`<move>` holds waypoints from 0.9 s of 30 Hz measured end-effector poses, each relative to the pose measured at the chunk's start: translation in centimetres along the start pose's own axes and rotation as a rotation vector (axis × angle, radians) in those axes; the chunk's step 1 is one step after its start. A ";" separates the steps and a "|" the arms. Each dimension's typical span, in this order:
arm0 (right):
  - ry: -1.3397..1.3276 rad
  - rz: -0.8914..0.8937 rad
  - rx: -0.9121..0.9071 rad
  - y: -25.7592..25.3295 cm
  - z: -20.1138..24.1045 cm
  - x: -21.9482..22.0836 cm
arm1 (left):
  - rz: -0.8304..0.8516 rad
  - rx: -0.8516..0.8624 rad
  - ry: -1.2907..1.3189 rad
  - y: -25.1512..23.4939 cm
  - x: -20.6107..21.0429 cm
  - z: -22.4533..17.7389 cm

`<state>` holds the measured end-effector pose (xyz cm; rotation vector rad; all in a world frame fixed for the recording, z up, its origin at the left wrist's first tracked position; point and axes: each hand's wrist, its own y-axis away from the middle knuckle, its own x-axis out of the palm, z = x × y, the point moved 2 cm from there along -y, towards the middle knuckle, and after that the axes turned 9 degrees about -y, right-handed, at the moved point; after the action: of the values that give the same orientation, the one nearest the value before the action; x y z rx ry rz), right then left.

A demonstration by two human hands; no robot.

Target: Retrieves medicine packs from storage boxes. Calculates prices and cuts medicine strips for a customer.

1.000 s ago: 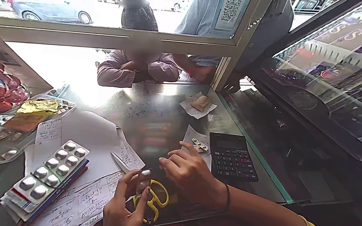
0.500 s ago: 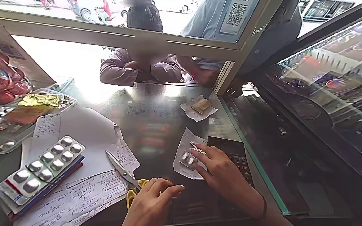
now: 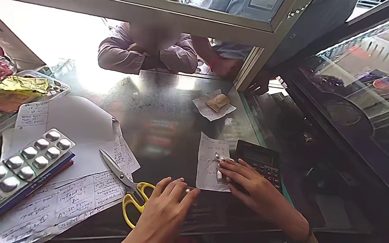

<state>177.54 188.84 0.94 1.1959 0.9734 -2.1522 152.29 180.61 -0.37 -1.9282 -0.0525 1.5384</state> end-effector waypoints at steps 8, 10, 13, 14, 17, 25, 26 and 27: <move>-0.087 -0.001 -0.032 0.4 -0.1 0.0 | -0.090 0.171 0.176 -0.6 -0.3 -0.8; -0.107 0.014 -0.071 0.1 0.3 0.3 | -0.038 0.241 0.244 -0.7 0.0 -1.3; -0.041 -0.006 -0.108 -0.3 0.7 0.3 | 0.005 0.240 0.208 -0.7 0.7 -1.3; -0.009 -0.028 -0.095 -0.4 0.6 0.2 | 0.012 0.233 0.194 -0.7 0.8 -1.3; -0.001 -0.126 0.001 -1.0 -0.1 -0.1 | 0.017 0.213 0.187 -0.5 0.8 -1.2; -0.005 -0.218 0.042 -1.9 -0.4 -0.8 | 0.005 0.213 0.178 -0.4 0.8 -1.1; -0.013 -0.223 0.042 -1.9 -0.4 -0.8 | 0.007 0.218 0.178 -0.4 0.8 -1.1; -0.015 -0.225 0.042 -1.9 -0.4 -0.8 | 0.007 0.221 0.177 -0.4 0.9 -1.1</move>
<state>176.82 190.42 2.17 1.1341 1.1077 -2.3617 153.67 180.76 -0.80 -1.8796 0.1931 1.3121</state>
